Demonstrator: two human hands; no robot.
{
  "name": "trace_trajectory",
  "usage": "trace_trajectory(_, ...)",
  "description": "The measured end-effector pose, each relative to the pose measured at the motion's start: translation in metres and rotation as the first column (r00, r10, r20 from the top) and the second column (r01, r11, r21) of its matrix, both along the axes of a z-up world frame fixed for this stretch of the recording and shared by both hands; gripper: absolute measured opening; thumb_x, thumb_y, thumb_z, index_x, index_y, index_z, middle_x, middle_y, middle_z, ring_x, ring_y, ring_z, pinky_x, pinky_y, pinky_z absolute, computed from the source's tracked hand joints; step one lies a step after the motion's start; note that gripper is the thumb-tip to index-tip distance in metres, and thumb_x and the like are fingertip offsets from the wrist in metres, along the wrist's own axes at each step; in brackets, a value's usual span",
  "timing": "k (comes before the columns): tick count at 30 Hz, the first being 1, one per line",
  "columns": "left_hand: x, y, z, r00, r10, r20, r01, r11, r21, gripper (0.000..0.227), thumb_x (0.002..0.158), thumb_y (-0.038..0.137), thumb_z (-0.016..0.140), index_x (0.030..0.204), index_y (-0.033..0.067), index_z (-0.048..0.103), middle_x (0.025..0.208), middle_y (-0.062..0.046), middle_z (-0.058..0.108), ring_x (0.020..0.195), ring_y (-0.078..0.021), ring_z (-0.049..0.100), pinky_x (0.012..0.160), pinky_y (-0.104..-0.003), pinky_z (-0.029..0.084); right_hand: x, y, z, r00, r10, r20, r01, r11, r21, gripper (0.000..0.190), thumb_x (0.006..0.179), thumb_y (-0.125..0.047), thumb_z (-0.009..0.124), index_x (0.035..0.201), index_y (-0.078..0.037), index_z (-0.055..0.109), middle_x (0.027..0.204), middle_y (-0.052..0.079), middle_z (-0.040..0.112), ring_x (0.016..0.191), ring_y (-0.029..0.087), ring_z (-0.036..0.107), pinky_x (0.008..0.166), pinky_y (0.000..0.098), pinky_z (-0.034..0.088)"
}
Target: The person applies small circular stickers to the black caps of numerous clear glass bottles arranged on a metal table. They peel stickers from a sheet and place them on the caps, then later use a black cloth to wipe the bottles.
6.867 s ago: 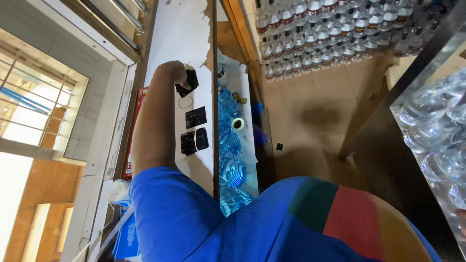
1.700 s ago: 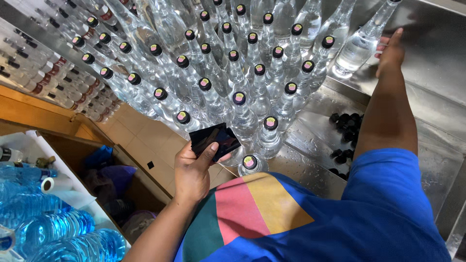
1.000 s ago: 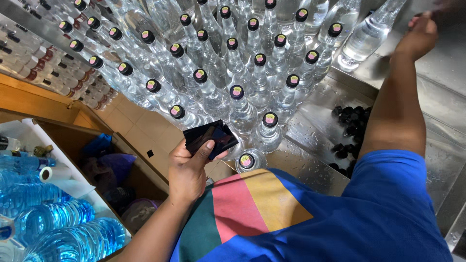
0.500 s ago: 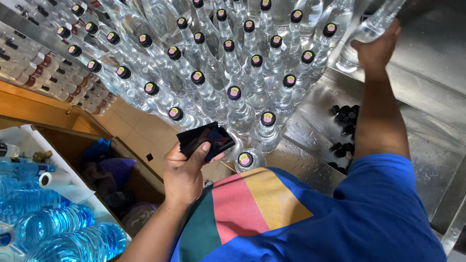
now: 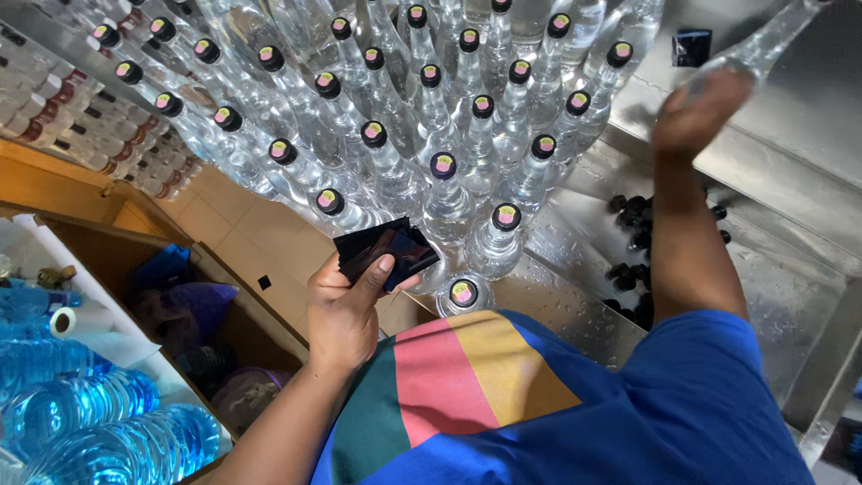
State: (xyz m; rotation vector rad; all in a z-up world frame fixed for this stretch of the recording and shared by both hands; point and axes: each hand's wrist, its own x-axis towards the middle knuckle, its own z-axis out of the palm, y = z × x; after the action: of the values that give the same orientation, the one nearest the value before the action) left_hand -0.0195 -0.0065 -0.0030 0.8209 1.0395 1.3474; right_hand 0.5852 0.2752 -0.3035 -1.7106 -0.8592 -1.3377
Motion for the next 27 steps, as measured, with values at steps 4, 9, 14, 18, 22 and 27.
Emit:
trace_trajectory(4, 0.000, -0.002, 0.002, 1.000, -0.021, -0.017, 0.021, 1.000, -0.001, 0.032, 0.100, 0.005, 0.075, 0.130, -0.0054, 0.074, 0.121, -0.021, 0.082, 0.105, -0.0362, 0.083, 0.085, -0.051, 0.076, -0.065, 0.006, 0.065, 0.936, 0.246, -0.252, -0.352, 0.670, -0.654, 0.039, 0.102, -0.020, 0.069, 0.139, -0.010, 0.070, 0.117, 0.015, 0.075, 0.101, 0.032, 0.069, 0.079, 0.0406, 0.057)
trace_trajectory(9, 0.002, -0.001, 0.002, 0.999, -0.017, -0.042, 0.018, 1.000, 0.019, 0.027, 0.101, 0.004, 0.073, 0.127, -0.0051, 0.075, 0.116, -0.020, 0.083, 0.103, -0.0346, 0.083, 0.086, -0.051, 0.076, -0.026, 0.058, 0.100, 0.989, -0.060, 0.132, 0.143, 0.243, -0.959, 0.061, 0.110, -0.031, 0.053, 0.168, -0.013, 0.059, 0.155, 0.021, 0.065, 0.137, 0.038, 0.051, 0.097, 0.0504, 0.043)
trace_trajectory(14, 0.004, 0.003, -0.005, 0.998, 0.018, -0.053, -0.018, 1.000, -0.016, 0.027, 0.099, 0.007, 0.076, 0.123, -0.0042, 0.075, 0.112, -0.019, 0.083, 0.102, -0.0330, 0.083, 0.085, -0.051, 0.077, 0.010, 0.066, 0.093, 0.945, 0.043, 0.325, 0.312, 0.191, -0.931, 0.043, 0.118, -0.034, 0.048, 0.137, -0.026, 0.086, 0.139, 0.009, 0.071, 0.126, 0.033, 0.054, 0.108, 0.0486, 0.033)
trace_trajectory(18, 0.009, 0.005, -0.001, 0.998, -0.018, -0.056, 0.018, 1.000, 0.001, 0.030, 0.100, 0.008, 0.076, 0.127, -0.0036, 0.074, 0.114, -0.016, 0.083, 0.103, -0.0294, 0.082, 0.086, -0.050, 0.077, 0.003, 0.065, 0.100, 0.971, -0.040, 0.237, 0.240, 0.174, -0.955, 0.040, 0.106, -0.034, 0.064, 0.140, -0.029, 0.084, 0.129, 0.008, 0.072, 0.118, 0.031, 0.055, 0.095, 0.0455, 0.037)
trace_trajectory(22, 0.014, 0.003, 0.000, 0.998, -0.034, -0.056, 0.034, 0.999, 0.005, 0.029, 0.101, 0.006, 0.074, 0.127, -0.0053, 0.073, 0.115, -0.018, 0.083, 0.102, -0.0301, 0.082, 0.085, -0.048, 0.077, 0.018, 0.067, 0.071, 0.971, 0.083, 0.225, 0.172, 0.409, -0.896, 0.029, 0.106, -0.022, 0.063, 0.126, -0.019, 0.083, 0.123, 0.010, 0.073, 0.115, 0.032, 0.056, 0.097, 0.0418, 0.040)
trace_trajectory(27, 0.013, 0.004, -0.003, 0.999, -0.034, -0.031, 0.035, 0.998, 0.044, 0.026, 0.101, 0.006, 0.075, 0.124, -0.0066, 0.075, 0.112, -0.018, 0.083, 0.099, -0.0291, 0.081, 0.084, -0.046, 0.076, -0.048, 0.035, 0.061, 0.690, 0.552, -0.469, -0.711, 0.639, -0.294, 0.007, 0.106, 0.000, 0.058, 0.110, -0.005, 0.056, 0.088, 0.014, 0.059, 0.071, 0.030, 0.062, 0.057, 0.0491, 0.048)
